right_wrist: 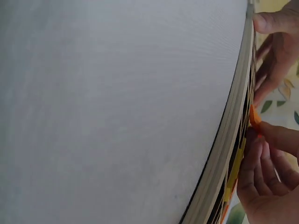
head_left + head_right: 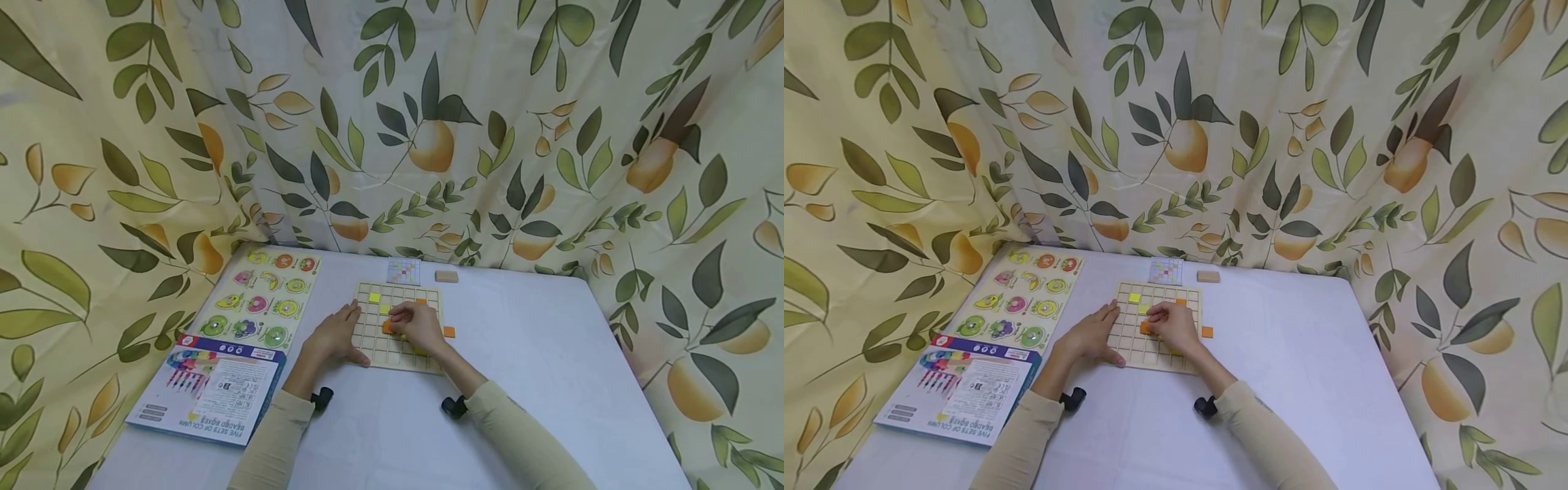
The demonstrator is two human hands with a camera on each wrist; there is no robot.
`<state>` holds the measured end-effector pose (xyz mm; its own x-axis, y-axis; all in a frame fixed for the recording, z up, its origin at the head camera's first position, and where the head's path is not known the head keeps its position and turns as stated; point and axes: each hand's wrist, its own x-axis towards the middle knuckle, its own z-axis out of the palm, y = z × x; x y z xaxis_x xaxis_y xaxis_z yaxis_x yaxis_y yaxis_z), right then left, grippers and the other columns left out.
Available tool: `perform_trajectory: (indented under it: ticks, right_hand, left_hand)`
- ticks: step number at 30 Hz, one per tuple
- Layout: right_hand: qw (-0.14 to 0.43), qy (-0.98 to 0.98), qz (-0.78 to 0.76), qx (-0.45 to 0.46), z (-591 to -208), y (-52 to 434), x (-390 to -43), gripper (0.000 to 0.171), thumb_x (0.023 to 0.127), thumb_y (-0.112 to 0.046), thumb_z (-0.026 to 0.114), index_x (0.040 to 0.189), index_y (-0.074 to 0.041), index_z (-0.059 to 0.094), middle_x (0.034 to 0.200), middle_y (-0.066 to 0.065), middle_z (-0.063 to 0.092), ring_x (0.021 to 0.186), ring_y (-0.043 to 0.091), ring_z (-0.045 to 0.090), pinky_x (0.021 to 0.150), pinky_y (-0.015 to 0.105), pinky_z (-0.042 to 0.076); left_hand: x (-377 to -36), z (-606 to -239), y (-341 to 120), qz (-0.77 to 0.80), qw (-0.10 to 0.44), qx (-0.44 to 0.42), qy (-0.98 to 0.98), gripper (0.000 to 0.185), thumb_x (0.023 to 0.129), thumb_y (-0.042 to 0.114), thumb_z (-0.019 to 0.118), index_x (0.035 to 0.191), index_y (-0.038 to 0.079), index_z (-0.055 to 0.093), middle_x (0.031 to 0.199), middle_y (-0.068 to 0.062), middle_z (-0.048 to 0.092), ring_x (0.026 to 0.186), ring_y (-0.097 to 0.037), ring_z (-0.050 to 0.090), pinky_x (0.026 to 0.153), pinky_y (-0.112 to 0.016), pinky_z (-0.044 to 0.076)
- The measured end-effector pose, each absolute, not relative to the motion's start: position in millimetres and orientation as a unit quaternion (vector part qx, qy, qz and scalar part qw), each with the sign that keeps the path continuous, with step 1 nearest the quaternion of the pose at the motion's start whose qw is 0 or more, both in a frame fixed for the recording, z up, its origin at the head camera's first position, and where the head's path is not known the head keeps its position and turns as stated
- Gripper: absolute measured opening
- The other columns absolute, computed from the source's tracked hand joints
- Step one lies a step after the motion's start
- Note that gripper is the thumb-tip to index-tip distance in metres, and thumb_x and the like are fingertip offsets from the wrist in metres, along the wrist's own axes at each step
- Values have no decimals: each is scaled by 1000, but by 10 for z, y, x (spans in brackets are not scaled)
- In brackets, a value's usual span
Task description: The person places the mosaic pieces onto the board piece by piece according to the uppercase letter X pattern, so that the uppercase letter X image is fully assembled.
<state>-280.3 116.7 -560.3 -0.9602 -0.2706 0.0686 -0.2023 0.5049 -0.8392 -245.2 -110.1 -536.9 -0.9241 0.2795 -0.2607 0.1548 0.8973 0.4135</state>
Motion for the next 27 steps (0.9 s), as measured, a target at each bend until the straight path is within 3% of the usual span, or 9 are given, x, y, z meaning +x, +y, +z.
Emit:
perform_trajectory:
  ticks: [5, 14, 27]
  right_hand:
    - [20, 873, -456, -175, -5604, 1130, -2772, 15, 87, -3, 84, 102, -5, 79, 86, -3, 76, 76, 10, 72, 66, 26, 60]
    - [29, 885, -417, -203, -5577, 1083, -2761, 11, 87, -5, 84, 93, -15, 83, 84, -8, 77, 79, 5, 71, 76, 27, 60]
    - [30, 874, -452, -176, -5523, 1243, -2717, 15, 89, -4, 82, 104, -7, 80, 94, 1, 79, 84, 11, 74, 77, 31, 62]
  left_hand:
    - [-2452, -5353, -1091, 196, 158, 117, 961, 130, 65, 55, 96, 165, 6, 28, 174, -12, 18, 158, -36, 23, 124, -54, 31]
    - [-2451, -5340, -1075, 195, 158, 117, 961, 129, 66, 55, 96, 165, 6, 28, 174, -12, 18, 158, -35, 22, 125, -54, 30]
    - [-2462, -5377, -1082, 191, 162, 108, 962, 131, 65, 55, 97, 165, 6, 27, 174, -12, 16, 159, -34, 21, 126, -53, 27]
